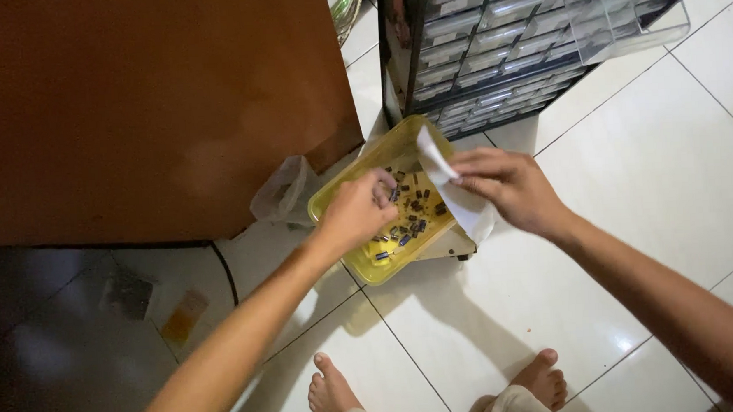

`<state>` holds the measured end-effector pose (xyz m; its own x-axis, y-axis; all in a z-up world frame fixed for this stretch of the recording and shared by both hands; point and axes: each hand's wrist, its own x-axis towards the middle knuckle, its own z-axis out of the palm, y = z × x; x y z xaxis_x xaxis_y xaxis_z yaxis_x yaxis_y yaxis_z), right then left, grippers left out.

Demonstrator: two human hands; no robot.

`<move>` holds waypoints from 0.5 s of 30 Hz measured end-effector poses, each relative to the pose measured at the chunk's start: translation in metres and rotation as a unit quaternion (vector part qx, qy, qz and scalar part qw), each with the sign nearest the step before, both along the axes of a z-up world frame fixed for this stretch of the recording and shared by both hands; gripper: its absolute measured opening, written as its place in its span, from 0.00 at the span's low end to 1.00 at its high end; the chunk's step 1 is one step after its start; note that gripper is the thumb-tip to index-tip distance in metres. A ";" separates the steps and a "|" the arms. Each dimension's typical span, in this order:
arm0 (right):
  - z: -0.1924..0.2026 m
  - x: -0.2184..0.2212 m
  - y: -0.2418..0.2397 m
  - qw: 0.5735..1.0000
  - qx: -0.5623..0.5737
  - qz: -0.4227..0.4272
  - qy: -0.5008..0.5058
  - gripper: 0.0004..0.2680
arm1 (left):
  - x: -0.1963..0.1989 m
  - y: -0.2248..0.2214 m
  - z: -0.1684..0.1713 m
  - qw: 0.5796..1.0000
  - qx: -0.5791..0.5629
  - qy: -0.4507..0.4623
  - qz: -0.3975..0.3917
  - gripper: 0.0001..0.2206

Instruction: Cleaning small electronic components or screws using a white cloth one by one.

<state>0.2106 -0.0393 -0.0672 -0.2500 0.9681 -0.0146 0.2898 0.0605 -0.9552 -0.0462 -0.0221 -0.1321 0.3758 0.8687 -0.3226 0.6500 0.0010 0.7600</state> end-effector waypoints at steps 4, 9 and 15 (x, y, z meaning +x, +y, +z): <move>-0.018 0.001 -0.016 0.998 0.049 -0.028 0.004 0.07 | 0.010 -0.010 0.075 0.978 -0.052 -0.159 0.123 0.18; -0.052 -0.018 -0.022 0.948 -0.143 -0.234 0.164 0.12 | 0.022 -0.020 0.072 0.932 0.004 -0.320 0.170 0.18; -0.017 -0.058 -0.018 0.905 -0.195 -0.264 0.270 0.10 | 0.036 -0.023 0.050 0.903 -0.027 -0.377 0.204 0.19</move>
<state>0.1523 -0.0577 -0.0846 0.1724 0.9022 -0.3954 -0.3365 -0.3233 -0.8845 -0.0107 -0.0447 -0.0821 0.1584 0.9751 -0.1555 -0.1155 0.1747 0.9778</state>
